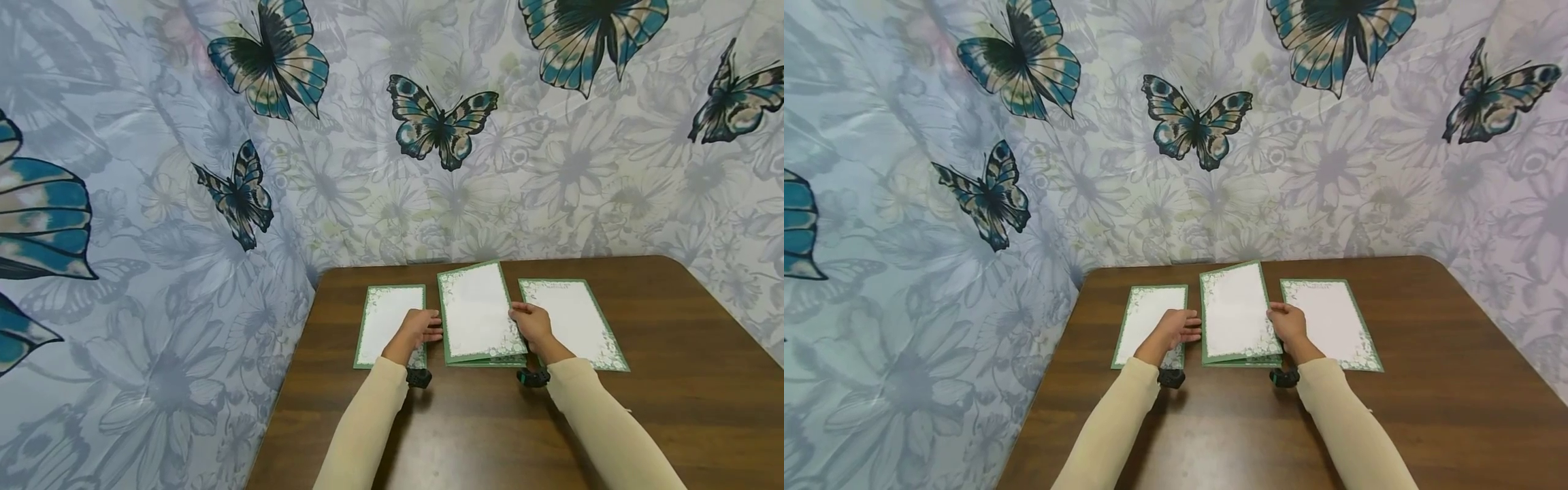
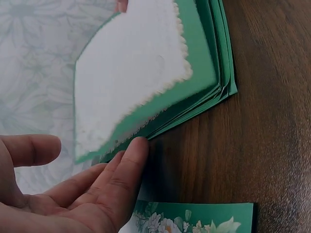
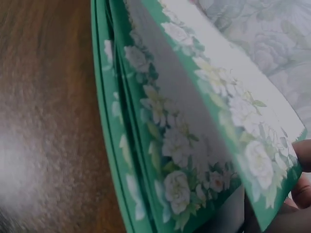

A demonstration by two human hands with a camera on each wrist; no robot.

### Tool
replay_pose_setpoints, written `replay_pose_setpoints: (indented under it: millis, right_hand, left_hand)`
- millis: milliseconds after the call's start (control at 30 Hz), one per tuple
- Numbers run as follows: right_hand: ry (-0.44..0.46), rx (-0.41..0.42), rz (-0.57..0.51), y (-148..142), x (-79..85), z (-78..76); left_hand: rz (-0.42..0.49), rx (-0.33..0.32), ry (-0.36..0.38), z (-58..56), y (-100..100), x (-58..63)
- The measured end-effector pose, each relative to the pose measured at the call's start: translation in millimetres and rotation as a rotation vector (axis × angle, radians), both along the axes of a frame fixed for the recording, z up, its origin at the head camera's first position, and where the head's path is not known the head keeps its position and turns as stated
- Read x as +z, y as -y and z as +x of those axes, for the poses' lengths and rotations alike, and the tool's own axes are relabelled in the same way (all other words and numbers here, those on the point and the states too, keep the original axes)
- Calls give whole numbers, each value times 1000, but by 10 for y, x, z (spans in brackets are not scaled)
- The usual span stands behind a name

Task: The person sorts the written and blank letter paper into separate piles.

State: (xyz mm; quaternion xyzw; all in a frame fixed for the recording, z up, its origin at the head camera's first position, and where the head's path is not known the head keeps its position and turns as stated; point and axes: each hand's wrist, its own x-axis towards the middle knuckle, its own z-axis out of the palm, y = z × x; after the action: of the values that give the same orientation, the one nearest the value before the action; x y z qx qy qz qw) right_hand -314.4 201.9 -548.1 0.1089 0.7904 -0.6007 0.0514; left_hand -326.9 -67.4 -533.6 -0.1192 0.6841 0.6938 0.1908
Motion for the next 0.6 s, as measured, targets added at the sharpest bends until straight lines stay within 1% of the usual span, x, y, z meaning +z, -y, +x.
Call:
replay_pose_setpoints:
  millis: [133,233,400,467,600]
  right_hand:
    - [-13,-7,-41,54,44,-18]
    - [-19,13,-60,129,83,-29]
    - [-32,39,-90,332,131,-38]
    - [-41,30,-68,430,139,-34]
    - [-85,26,48,589,125,-15]
  left_hand:
    - [3,39,-32,-3,49,-14]
    - [-18,61,-64,9,109,-16]
    - [-127,74,-118,43,261,20]
    - [-165,77,-136,60,338,47]
    - [-198,93,-160,78,480,92]
